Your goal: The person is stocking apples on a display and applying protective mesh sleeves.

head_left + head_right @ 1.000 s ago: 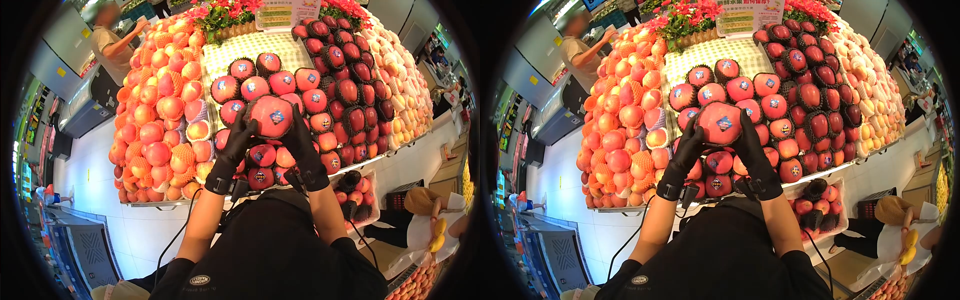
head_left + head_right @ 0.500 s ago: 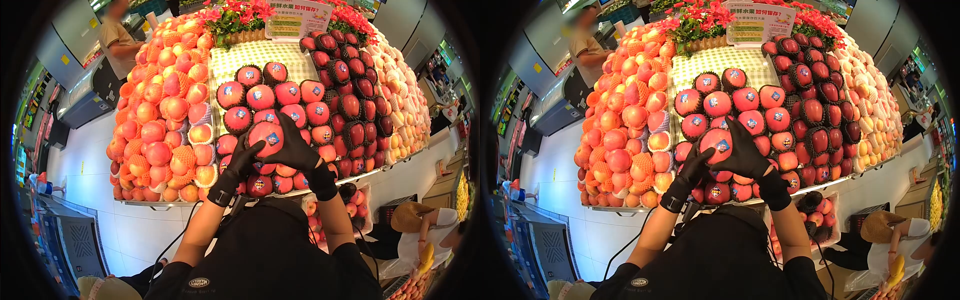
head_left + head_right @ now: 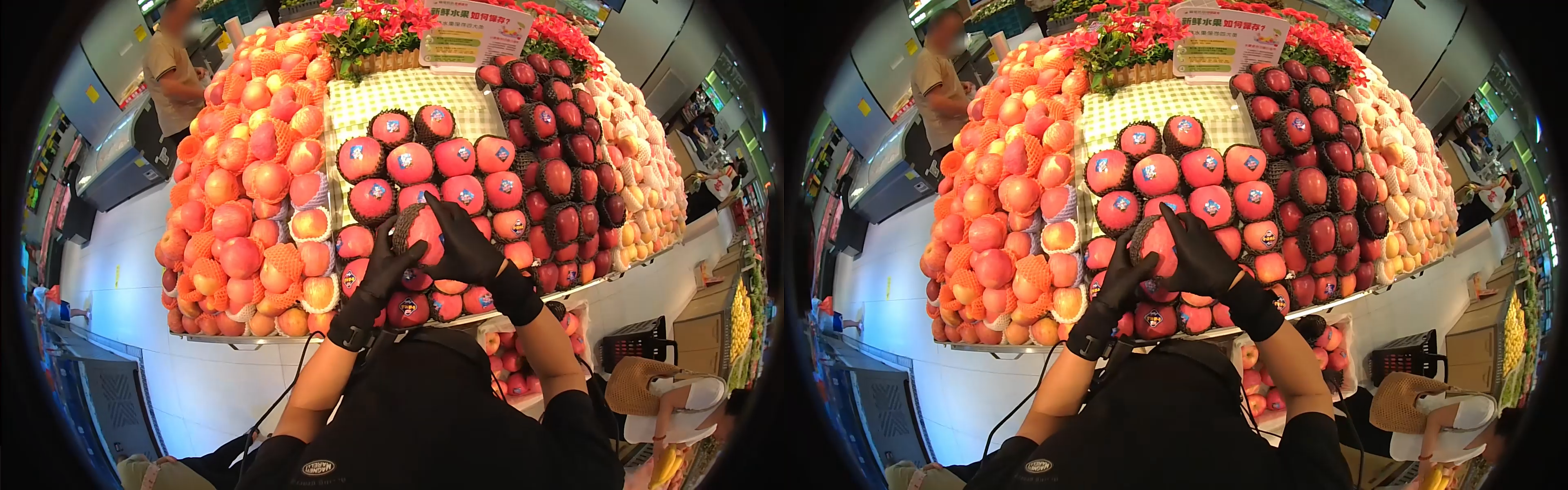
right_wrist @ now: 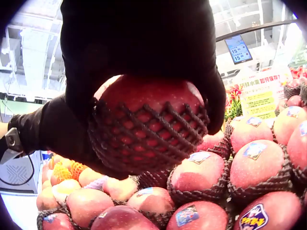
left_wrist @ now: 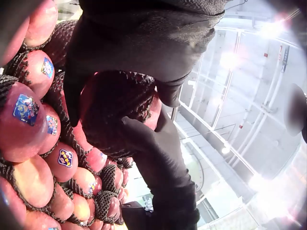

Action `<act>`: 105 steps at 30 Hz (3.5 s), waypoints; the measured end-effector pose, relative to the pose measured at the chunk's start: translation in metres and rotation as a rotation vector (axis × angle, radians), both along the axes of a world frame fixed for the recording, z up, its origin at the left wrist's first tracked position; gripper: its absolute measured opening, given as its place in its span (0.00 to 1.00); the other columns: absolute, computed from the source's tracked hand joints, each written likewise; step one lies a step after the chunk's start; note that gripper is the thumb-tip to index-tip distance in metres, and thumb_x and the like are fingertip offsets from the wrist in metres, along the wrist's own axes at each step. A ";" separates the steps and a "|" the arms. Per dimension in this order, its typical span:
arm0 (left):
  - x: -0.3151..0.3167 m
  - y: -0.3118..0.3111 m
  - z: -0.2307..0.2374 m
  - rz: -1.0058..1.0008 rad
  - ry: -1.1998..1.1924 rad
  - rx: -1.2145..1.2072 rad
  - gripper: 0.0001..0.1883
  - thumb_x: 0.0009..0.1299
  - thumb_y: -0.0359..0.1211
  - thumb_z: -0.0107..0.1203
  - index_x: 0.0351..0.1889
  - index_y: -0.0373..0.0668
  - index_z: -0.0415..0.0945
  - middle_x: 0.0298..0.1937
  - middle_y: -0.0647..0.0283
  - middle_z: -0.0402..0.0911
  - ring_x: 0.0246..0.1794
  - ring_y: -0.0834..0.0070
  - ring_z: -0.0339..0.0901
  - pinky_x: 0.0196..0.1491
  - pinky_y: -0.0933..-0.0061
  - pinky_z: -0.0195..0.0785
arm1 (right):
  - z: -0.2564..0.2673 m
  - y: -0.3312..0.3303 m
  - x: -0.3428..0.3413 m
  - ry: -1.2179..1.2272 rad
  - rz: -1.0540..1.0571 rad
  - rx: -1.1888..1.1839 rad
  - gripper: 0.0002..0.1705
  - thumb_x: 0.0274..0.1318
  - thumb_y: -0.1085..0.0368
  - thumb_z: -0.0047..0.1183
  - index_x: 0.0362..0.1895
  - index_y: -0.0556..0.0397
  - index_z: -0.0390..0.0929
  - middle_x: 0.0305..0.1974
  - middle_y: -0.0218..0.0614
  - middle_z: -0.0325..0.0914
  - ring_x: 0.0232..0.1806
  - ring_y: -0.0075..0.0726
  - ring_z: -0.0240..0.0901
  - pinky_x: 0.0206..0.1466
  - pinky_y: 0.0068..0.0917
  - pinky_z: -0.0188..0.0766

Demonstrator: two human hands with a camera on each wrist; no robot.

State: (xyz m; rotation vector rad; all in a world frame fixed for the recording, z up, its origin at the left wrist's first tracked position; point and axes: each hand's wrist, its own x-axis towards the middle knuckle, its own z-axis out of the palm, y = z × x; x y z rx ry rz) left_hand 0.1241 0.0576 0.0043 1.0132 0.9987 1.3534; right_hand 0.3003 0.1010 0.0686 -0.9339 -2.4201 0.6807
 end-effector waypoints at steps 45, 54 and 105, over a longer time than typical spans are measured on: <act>-0.049 -0.032 -0.017 0.315 -0.324 -0.160 0.24 0.77 0.39 0.43 0.68 0.44 0.57 0.54 0.55 0.71 0.48 0.64 0.75 0.55 0.58 0.73 | 0.018 0.327 0.076 -0.391 -0.068 0.207 0.66 0.22 0.49 0.75 0.72 0.41 0.56 0.65 0.48 0.63 0.64 0.60 0.61 0.68 0.47 0.61; -0.046 -0.031 -0.018 0.289 -0.350 -0.173 0.23 0.76 0.39 0.44 0.67 0.44 0.58 0.55 0.53 0.68 0.49 0.61 0.73 0.57 0.56 0.72 | -0.006 0.322 0.053 -0.505 -0.248 0.298 0.64 0.17 0.60 0.78 0.68 0.29 0.58 0.63 0.39 0.61 0.63 0.71 0.56 0.59 0.60 0.70; -0.123 -0.021 -0.036 0.240 -0.574 -0.206 0.24 0.79 0.45 0.38 0.17 0.53 0.55 0.15 0.71 0.55 0.13 0.76 0.51 0.17 0.74 0.46 | -0.138 -0.004 0.097 0.616 -0.705 -0.183 0.07 0.60 0.68 0.54 0.40 0.58 0.78 0.32 0.31 0.77 0.35 0.23 0.73 0.38 0.24 0.70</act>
